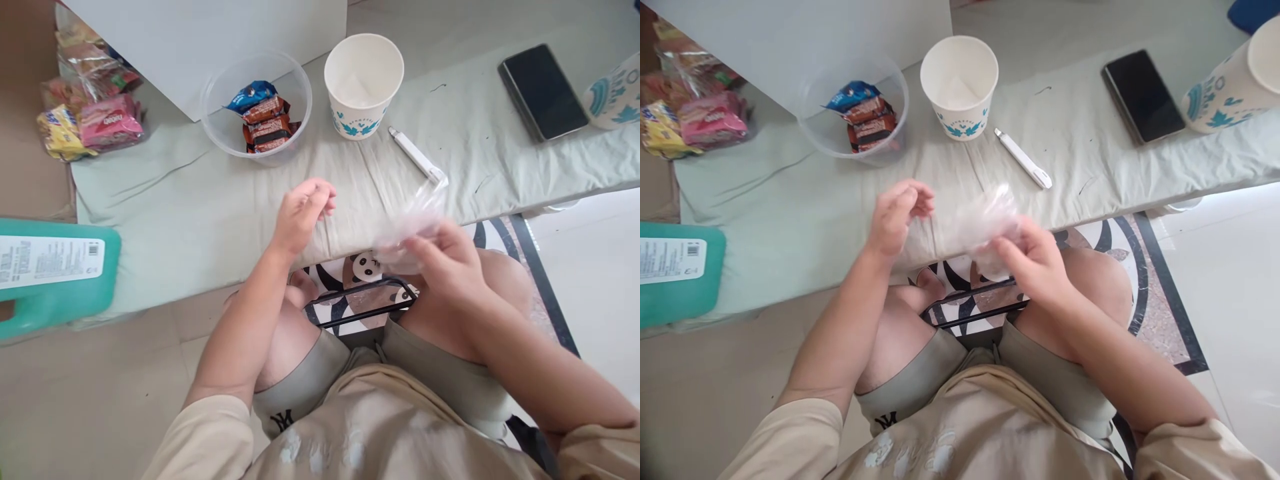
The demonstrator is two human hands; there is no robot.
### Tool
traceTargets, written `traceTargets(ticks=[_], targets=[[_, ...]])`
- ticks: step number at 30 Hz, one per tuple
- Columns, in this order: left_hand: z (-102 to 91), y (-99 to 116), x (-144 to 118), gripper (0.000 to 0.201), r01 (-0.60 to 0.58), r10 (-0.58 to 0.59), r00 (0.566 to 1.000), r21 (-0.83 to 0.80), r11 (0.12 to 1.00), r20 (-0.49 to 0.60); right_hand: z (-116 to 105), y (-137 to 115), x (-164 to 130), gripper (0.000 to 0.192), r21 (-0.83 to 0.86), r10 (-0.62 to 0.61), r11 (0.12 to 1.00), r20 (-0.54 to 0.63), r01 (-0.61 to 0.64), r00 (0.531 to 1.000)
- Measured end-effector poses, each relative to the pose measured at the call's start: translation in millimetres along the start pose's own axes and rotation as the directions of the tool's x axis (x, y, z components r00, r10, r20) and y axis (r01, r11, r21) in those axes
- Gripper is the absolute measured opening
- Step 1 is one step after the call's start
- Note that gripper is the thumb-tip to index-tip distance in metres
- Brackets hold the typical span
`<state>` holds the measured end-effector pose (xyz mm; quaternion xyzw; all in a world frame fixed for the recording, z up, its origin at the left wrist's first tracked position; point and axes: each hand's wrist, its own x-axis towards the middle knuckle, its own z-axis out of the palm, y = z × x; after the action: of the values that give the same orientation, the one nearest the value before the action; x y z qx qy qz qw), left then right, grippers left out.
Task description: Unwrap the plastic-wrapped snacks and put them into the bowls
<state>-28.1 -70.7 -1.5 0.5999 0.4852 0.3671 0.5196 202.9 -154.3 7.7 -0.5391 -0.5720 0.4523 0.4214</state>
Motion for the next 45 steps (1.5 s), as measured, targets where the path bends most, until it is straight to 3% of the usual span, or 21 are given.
traceTargets(ticks=[2, 4, 6, 8, 10, 16, 20, 24, 30, 33, 35, 37, 40, 45], targets=[[8.3, 1.7, -0.3, 0.057, 0.079, -0.034, 0.968, -0.177, 0.981, 0.247, 5.1, -8.8, 14.8, 0.017, 0.265, 0.119, 0.957, 0.012, -0.118, 0.993], [17.1, 3.0, 0.8, 0.063, 0.143, -0.036, 0.929, -0.267, 0.953, 0.368, 12.8, -10.9, 35.7, 0.023, 0.369, 0.12, 0.922, 0.011, -0.116, 0.993], [22.9, 2.6, 4.6, 0.056, 0.132, -0.046, 0.958, -0.294, 0.946, 0.284, 19.4, -8.1, 57.3, 0.027, 0.343, 0.075, 0.936, 0.017, -0.077, 0.997], [23.6, 0.4, 10.2, 0.04, 0.085, -0.059, 0.992, -0.246, 0.965, 0.112, 22.2, -2.9, 74.9, 0.03, 0.22, 0.011, 0.975, 0.044, -0.021, 0.999], [19.4, -2.4, 15.3, 0.029, 0.057, -0.058, 0.998, -0.169, 0.984, -0.001, 21.7, 2.7, 87.0, 0.03, 0.103, -0.037, 0.994, 0.09, 0.028, 0.995], [3.7, -6.9, 18.2, 0.023, 0.166, -0.159, 0.985, -0.101, 0.981, 0.074, 21.4, 12.9, 99.0, 0.018, 0.057, -0.035, 0.998, 0.127, 0.028, 0.991], [2.2, -10.4, 21.1, 0.021, 0.165, -0.167, 0.986, -0.189, 0.968, 0.01, 26.8, 12.2, 99.5, 0.019, 0.203, -0.078, 0.978, 0.169, 0.043, 0.983], [-1.6, -7.6, 24.0, 0.013, 0.145, -0.154, 0.988, -0.25, 0.957, -0.018, 25.7, 11.5, 101.0, 0.005, 0.274, -0.148, 0.956, 0.131, 0.108, 0.98], [-12.8, -6.8, 23.4, 0.036, 0.146, -0.152, 0.988, -0.26, 0.955, -0.006, 22.4, 11.1, 107.5, 0.02, 0.263, -0.118, 0.963, 0.213, 0.06, 0.97], [-12.5, -10.0, 24.0, 0.024, 0.051, -0.071, 0.994, -0.222, 0.974, -0.085, 29.1, 10.7, 111.0, 0.016, 0.202, -0.088, 0.979, 0.234, 0.04, 0.968], [-10.3, -10.8, 24.7, 0.021, -0.013, -0.017, 0.993, -0.245, 0.969, -0.118, 35.6, 10.9, 113.8, 0.038, 0.207, -0.047, 0.978, 0.259, -0.008, 0.965], [-8.3, -10.5, 25.1, 0.038, -0.06, 0.015, 0.989, -0.303, 0.951, -0.149, 42.5, 10.8, 116.8, 0.059, 0.232, -0.035, 0.972, 0.259, -0.027, 0.965], [-7.3, -8.7, 24.6, 0.062, -0.069, -0.004, 0.98, -0.361, 0.93, -0.199, 52.0, 8.7, 121.1, 0.064, 0.305, -0.077, 0.952, 0.237, 0.001, 0.969], [-9.1, -5.1, 16.0, 0.032, 0.026, -0.097, 0.955, -0.248, 0.968, -0.28, 58.6, 3.5, 124.3, 0.057, 0.364, -0.125, 0.93, 0.2, 0.045, 0.972]])
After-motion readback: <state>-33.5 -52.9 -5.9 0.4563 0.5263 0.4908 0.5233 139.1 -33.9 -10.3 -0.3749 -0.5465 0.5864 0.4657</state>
